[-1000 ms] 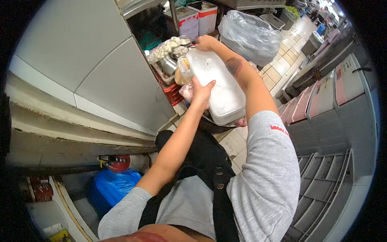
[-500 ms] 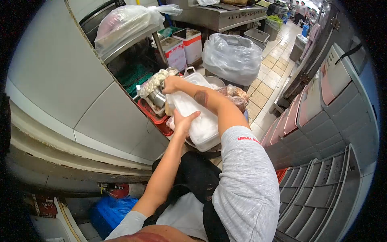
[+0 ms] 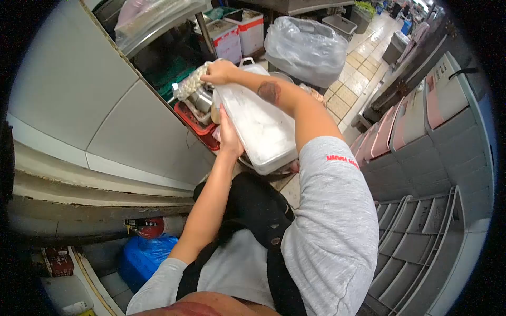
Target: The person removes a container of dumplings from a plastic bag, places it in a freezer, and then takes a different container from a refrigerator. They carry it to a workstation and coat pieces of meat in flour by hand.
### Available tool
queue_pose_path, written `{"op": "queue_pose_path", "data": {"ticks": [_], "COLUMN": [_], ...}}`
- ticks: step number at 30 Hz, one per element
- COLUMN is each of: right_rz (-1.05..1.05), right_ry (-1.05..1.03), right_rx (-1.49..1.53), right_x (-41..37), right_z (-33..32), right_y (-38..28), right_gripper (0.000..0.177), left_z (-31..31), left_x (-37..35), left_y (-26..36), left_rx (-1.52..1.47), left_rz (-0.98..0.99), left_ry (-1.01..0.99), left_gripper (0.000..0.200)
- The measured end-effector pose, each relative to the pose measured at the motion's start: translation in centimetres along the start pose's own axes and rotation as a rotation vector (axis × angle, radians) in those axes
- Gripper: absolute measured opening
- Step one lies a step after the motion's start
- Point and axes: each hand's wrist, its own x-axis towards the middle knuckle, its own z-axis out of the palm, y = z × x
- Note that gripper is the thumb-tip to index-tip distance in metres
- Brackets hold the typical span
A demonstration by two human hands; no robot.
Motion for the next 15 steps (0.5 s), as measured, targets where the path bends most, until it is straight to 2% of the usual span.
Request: {"op": "queue_pose_path", "data": {"ticks": [5,6,9,12,14,15], "right_rz": [-0.145,-0.206,-0.184,-0.279,-0.383,-0.354], "right_ry": [0.031,0.081,0.063,0.070,0.091,0.059], "right_rx": [0.251,0.242,0.153,0.227,0.322,0.319], "right_x": [0.3,0.3,-0.5,-0.4,-0.5,-0.5], "right_z": [-2.2,-1.9,-1.5,-0.8,-0.6,-1.0], "right_y": [1.5,2.0,1.4,0.5,0.6,0.7], "right_gripper": [0.058,0.056,0.055,0.050,0.047,0.046], "left_z": [0.1,1.8,0.8,1.4,0.7,0.5], "left_x": [0.5,-0.1,0.9,2.3,2.9,3.0], "left_y": [-1.4,-0.4,0.5,0.3,0.2,0.3], "left_rx": [0.442,0.358,-0.033,0.435,0.414,0.407], "left_rz": [0.118,0.020,-0.100,0.348,0.301,0.277], "left_ry": [0.189,0.205,0.017,0.150,0.126,0.111], "left_gripper": [0.062,0.060,0.056,0.058,0.057,0.056]}}
